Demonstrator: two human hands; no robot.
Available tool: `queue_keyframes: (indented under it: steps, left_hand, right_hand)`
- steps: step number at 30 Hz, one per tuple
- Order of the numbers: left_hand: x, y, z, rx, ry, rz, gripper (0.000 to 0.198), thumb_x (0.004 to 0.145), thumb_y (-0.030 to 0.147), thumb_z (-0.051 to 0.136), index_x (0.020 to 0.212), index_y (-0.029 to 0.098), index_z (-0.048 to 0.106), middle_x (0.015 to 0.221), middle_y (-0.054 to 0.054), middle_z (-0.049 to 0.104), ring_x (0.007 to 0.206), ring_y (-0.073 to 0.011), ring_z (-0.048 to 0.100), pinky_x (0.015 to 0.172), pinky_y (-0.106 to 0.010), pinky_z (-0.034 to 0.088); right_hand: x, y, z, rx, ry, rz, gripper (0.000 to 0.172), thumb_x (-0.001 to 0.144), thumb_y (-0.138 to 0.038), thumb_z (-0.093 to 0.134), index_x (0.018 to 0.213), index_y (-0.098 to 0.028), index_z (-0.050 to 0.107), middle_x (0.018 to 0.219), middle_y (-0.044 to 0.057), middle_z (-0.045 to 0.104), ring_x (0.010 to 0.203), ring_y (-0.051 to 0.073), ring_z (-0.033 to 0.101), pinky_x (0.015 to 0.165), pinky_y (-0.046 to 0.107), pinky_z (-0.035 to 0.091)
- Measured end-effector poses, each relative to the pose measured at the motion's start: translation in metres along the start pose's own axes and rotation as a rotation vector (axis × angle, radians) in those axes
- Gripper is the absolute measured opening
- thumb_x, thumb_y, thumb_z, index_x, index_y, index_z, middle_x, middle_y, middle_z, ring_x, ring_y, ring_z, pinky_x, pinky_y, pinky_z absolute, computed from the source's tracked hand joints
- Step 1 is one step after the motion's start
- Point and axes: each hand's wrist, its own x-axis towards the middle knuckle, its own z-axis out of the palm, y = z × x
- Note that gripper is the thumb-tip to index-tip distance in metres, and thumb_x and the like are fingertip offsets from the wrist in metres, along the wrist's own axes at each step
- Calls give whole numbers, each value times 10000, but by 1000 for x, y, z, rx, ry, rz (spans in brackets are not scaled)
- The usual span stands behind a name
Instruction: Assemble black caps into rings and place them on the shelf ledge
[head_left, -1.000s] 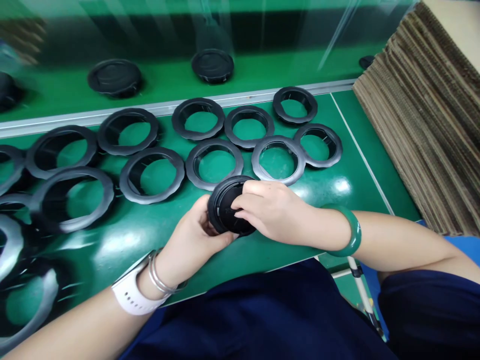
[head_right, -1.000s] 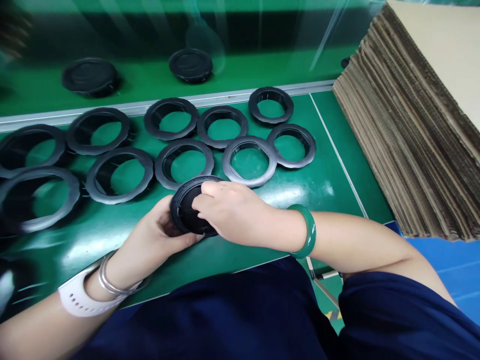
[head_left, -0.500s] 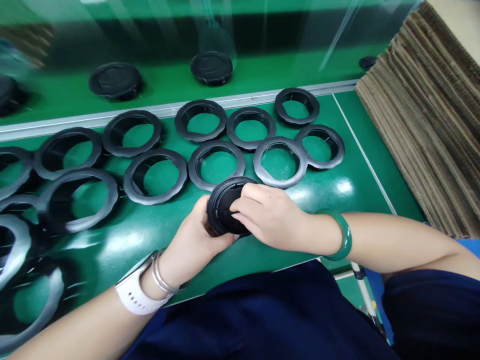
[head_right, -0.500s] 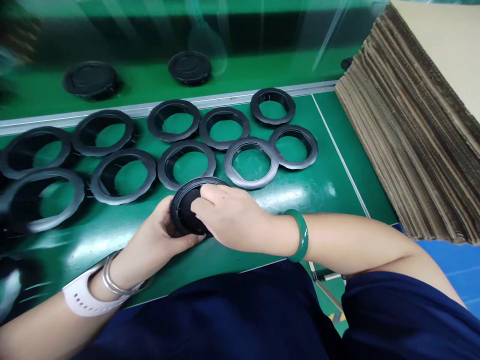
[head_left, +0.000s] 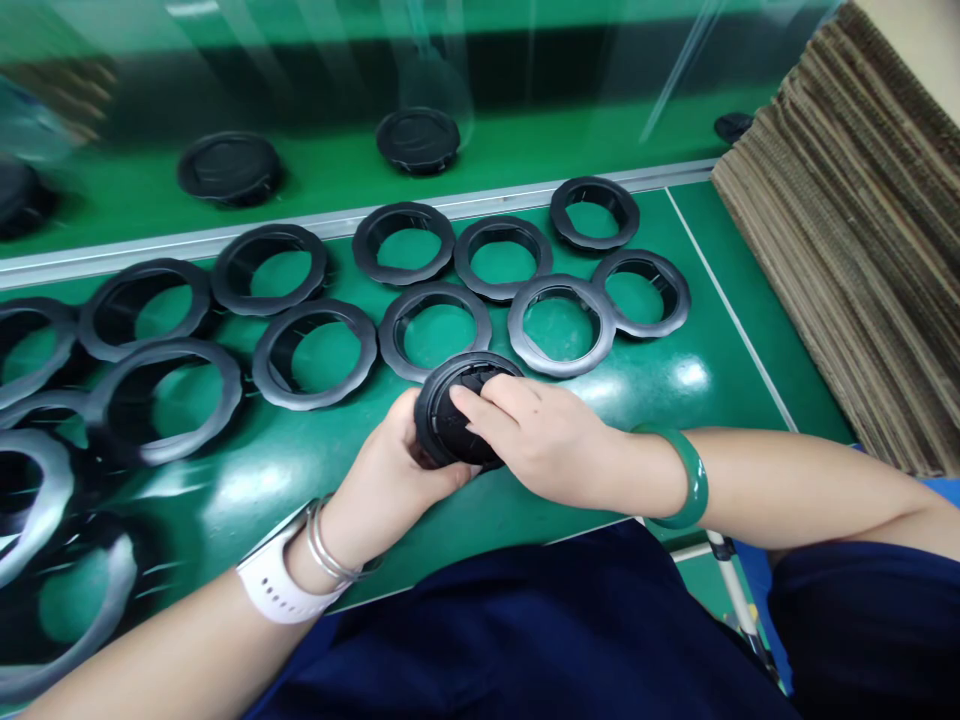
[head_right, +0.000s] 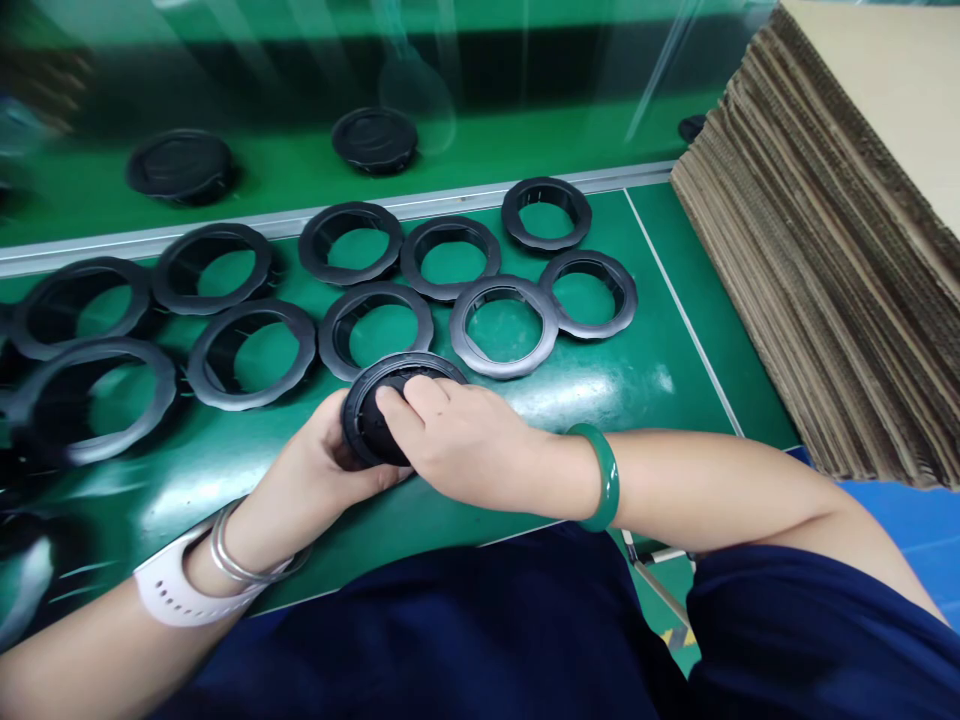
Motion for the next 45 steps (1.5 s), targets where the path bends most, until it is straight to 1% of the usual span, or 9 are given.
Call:
queue_keyframes:
  steps: [6, 15, 21, 26, 29, 31, 36, 39, 45]
  left_hand:
    - [-1, -4, 2, 1, 39, -16, 684, 609, 289, 872, 1182, 201, 510, 1118, -61, 690, 1009, -299, 703, 811, -430, 614]
    - [-3, -7, 2, 10, 23, -6, 649, 638, 294, 877, 1166, 232, 504, 1088, -30, 693, 1027, -280, 704, 819, -398, 619]
    - [-5, -9, 2, 75, -5, 0, 630, 675, 285, 853, 1191, 260, 492, 1062, -17, 703, 995, -280, 716, 786, -398, 628]
    - [-7, -8, 4, -50, -14, -3, 653, 651, 294, 880, 1170, 232, 488, 1050, -23, 695, 976, -265, 721, 820, -396, 628]
    - [-9, -5, 6, -160, 11, 22, 661, 658, 299, 882, 1175, 228, 476, 1084, -28, 685, 982, -247, 717, 820, -375, 626]
    - [-11, -2, 6, -176, 28, 47, 664, 668, 299, 878, 1186, 233, 467, 1116, -37, 676, 976, -240, 711, 797, -363, 625]
    - [-17, -1, 5, -111, -19, 58, 766, 604, 309, 927, 1217, 260, 470, 1150, -50, 661, 1041, -271, 680, 835, -384, 609]
    - [-20, -5, 4, -90, -60, 105, 851, 580, 340, 944, 1279, 276, 464, 1200, -60, 644, 1121, -301, 642, 919, -418, 576]
    - [-22, -6, 3, 26, -46, 197, 754, 693, 421, 876, 1297, 261, 453, 1214, -73, 633, 1133, -295, 627, 973, -441, 538]
  right_hand:
    - [1, 0, 6, -32, -29, 0, 389, 989, -81, 309, 1275, -5, 562, 981, 153, 617, 826, 234, 580, 655, 359, 541]
    - [1, 1, 3, -33, -19, -36, 404, 973, -73, 300, 1246, 15, 584, 938, 148, 608, 816, 252, 563, 644, 379, 512]
    - [4, 3, 3, -5, -81, -61, 400, 977, -91, 298, 1223, 18, 595, 932, 149, 603, 814, 241, 541, 642, 371, 479]
    - [9, 11, -5, 42, -2, -70, 300, 1004, -158, 387, 1117, -82, 654, 988, 126, 629, 873, 242, 534, 701, 394, 453]
    - [12, 18, -19, 151, 172, 63, 282, 1013, -260, 485, 1234, -133, 608, 1167, 132, 612, 1052, 264, 541, 876, 448, 470]
    - [13, 21, -27, 255, 201, 211, 358, 1013, -301, 513, 1334, -145, 542, 1237, 143, 584, 1145, 271, 526, 982, 474, 453]
    - [13, 20, -29, 656, -52, 483, 243, 1015, -209, 485, 1238, -196, 582, 1178, 76, 608, 1119, 201, 563, 997, 399, 476]
    - [13, 15, -24, 772, -80, 540, 166, 989, -176, 514, 1130, -194, 599, 1106, 50, 611, 1073, 183, 564, 971, 378, 473]
    - [13, 13, -16, 944, -118, 667, 125, 932, -210, 597, 1056, -191, 603, 1040, 32, 634, 1033, 199, 575, 953, 406, 459]
